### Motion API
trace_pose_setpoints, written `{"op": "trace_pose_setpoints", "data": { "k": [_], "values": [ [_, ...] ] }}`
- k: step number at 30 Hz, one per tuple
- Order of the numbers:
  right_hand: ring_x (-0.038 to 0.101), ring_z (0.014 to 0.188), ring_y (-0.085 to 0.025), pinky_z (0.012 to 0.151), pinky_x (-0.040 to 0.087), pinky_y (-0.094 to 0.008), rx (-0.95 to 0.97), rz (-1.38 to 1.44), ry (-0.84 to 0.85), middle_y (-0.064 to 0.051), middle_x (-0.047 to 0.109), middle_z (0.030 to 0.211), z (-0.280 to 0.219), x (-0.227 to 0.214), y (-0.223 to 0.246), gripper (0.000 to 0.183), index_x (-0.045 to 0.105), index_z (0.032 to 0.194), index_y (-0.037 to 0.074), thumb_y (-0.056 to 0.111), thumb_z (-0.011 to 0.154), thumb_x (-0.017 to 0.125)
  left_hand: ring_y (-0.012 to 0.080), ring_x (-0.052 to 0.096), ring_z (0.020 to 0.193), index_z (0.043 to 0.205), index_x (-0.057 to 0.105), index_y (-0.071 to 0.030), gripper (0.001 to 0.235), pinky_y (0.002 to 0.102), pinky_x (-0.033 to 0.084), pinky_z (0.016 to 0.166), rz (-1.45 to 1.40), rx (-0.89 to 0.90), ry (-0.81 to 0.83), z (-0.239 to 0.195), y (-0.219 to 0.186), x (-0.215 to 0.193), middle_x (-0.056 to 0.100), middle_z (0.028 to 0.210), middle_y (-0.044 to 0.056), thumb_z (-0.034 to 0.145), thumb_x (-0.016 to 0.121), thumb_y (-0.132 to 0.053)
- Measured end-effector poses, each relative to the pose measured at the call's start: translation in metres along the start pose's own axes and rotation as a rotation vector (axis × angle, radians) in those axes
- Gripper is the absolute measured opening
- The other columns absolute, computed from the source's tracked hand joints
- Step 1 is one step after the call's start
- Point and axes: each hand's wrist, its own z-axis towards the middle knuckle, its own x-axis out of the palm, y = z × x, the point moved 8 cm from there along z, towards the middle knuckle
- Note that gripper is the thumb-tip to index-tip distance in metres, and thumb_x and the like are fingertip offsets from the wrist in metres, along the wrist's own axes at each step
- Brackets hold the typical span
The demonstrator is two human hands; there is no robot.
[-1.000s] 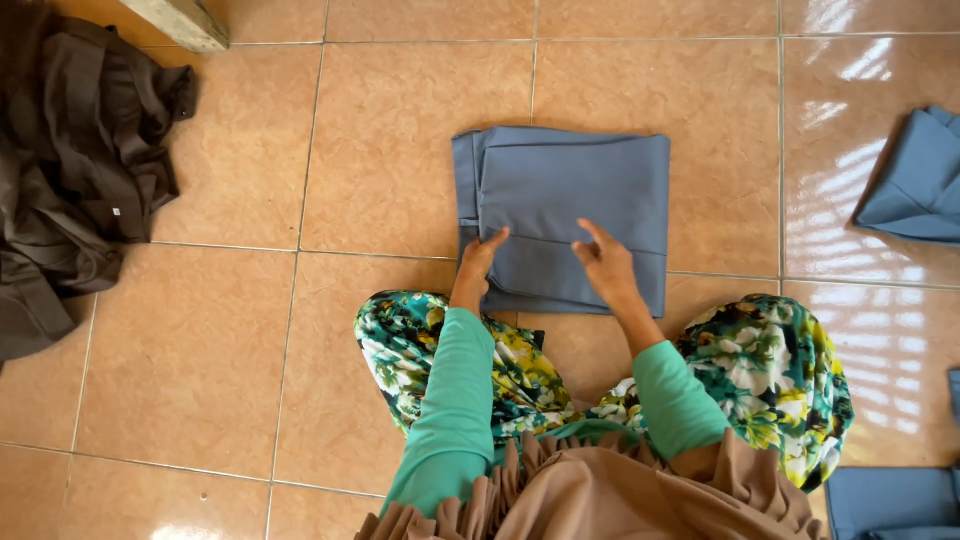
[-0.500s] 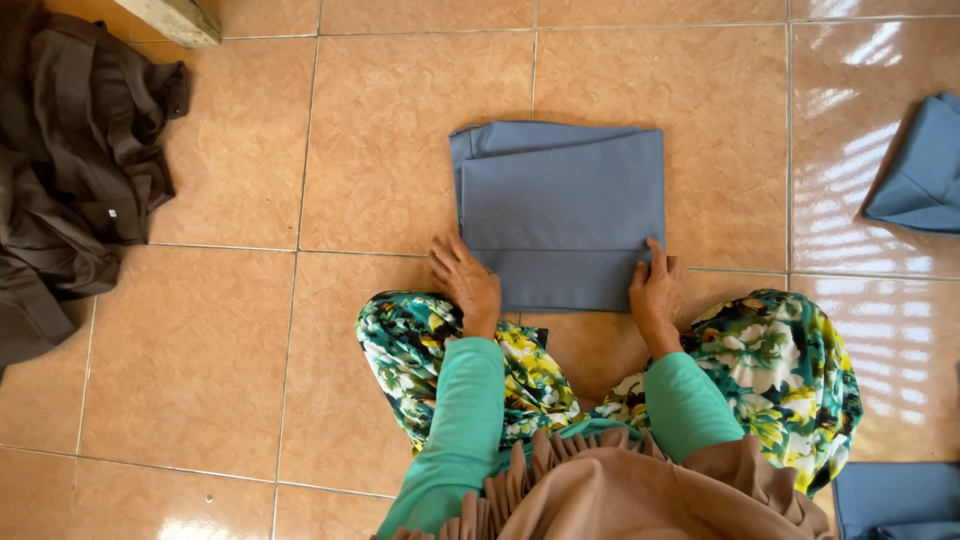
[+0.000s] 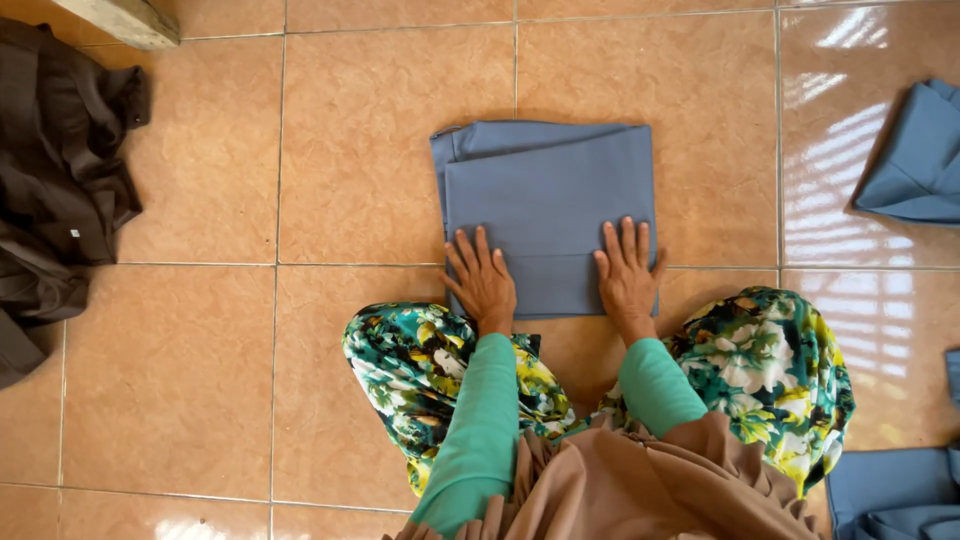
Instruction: The person sits on a tiled floor and folds multiple pairs of gray trousers by hand. They smooth each pair, fold the legs inward, then fold the garment in half and place it on a growing stack.
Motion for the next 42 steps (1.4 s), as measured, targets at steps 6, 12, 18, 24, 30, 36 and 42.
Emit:
{"op": "trace_pose_setpoints", "data": {
  "k": [6, 12, 18, 24, 30, 36, 42],
  "values": [
    [0.011, 0.157, -0.037, 0.118, 0.008, -0.070, 0.321, 0.057, 0.014, -0.015, 0.021, 0.171, 0.018, 0.010, -0.050, 0.057, 0.033, 0.164, 0.021, 0.047, 0.114, 0.032, 0.0494, 0.022, 0.151, 0.162, 0.029, -0.019, 0.063, 0.075, 0.015, 0.114, -0.130, -0.134, -0.075, 0.032, -0.008, 0.001, 0.019, 0.168, 0.023, 0.106, 0.036, -0.046],
    [0.029, 0.155, -0.023, 0.124, 0.013, -0.061, -0.112, 0.053, 0.029, 0.001, 0.037, 0.167, 0.069, 0.065, 0.058, 0.050, 0.047, 0.155, 0.029, 0.048, 0.110, 0.037, 0.0360, 0.023, 0.154, 0.157, 0.038, -0.024, 0.055, 0.067, 0.008, 0.120, -0.150, 0.174, -0.048, 0.025, -0.089, 0.049, 0.033, 0.164, 0.009, 0.106, 0.038, -0.043],
    [0.026, 0.156, -0.028, 0.119, 0.019, -0.070, 0.122, 0.026, 0.062, 0.001, 0.036, 0.167, 0.097, 0.043, -0.045, 0.055, 0.039, 0.161, 0.027, 0.048, 0.111, 0.034, 0.0452, 0.033, 0.147, 0.158, 0.036, -0.034, 0.055, 0.074, 0.024, 0.111, -0.019, -0.029, -0.227, 0.085, 0.007, 0.020, 0.037, 0.161, 0.014, 0.105, 0.042, -0.047],
    [0.029, 0.155, -0.030, 0.121, 0.017, -0.063, -0.114, -0.035, -0.089, -0.004, 0.040, 0.165, 0.131, 0.048, 0.017, 0.054, 0.046, 0.157, 0.024, 0.042, 0.106, 0.047, 0.0429, 0.016, 0.155, 0.160, 0.034, -0.023, 0.059, 0.071, 0.007, 0.118, -0.071, 0.282, -0.118, 0.084, -0.096, 0.003, 0.025, 0.168, 0.014, 0.105, 0.041, -0.043],
    [0.032, 0.153, -0.025, 0.121, 0.018, -0.064, -0.174, 0.043, 0.047, -0.001, 0.039, 0.165, 0.160, 0.069, 0.003, 0.056, 0.041, 0.160, 0.026, 0.046, 0.107, 0.042, 0.0331, 0.028, 0.153, 0.158, 0.035, -0.035, 0.055, 0.068, 0.017, 0.118, -0.118, 0.455, -0.149, 0.103, -0.109, 0.033, 0.032, 0.166, 0.007, 0.105, 0.041, -0.047],
    [0.017, 0.158, -0.023, 0.118, 0.000, -0.075, 0.091, 0.071, 0.139, 0.002, 0.023, 0.172, 0.180, 0.087, -0.088, 0.059, 0.029, 0.165, 0.026, 0.050, 0.111, 0.031, 0.0363, 0.025, 0.153, 0.161, 0.031, -0.036, 0.055, 0.067, 0.025, 0.115, -0.013, 0.307, -0.142, 0.150, -0.027, 0.029, 0.030, 0.167, 0.004, 0.109, 0.030, -0.054],
    [0.019, 0.154, -0.040, 0.114, 0.005, -0.073, 0.026, 0.086, -0.064, -0.016, 0.024, 0.170, 0.148, 0.030, -0.033, 0.058, 0.038, 0.163, 0.012, 0.044, 0.114, 0.039, 0.0481, 0.020, 0.152, 0.163, 0.028, -0.025, 0.062, 0.073, 0.019, 0.114, -0.098, 0.023, -0.179, 0.098, -0.002, 0.005, 0.023, 0.166, 0.023, 0.109, 0.032, -0.054]
  ]
}}
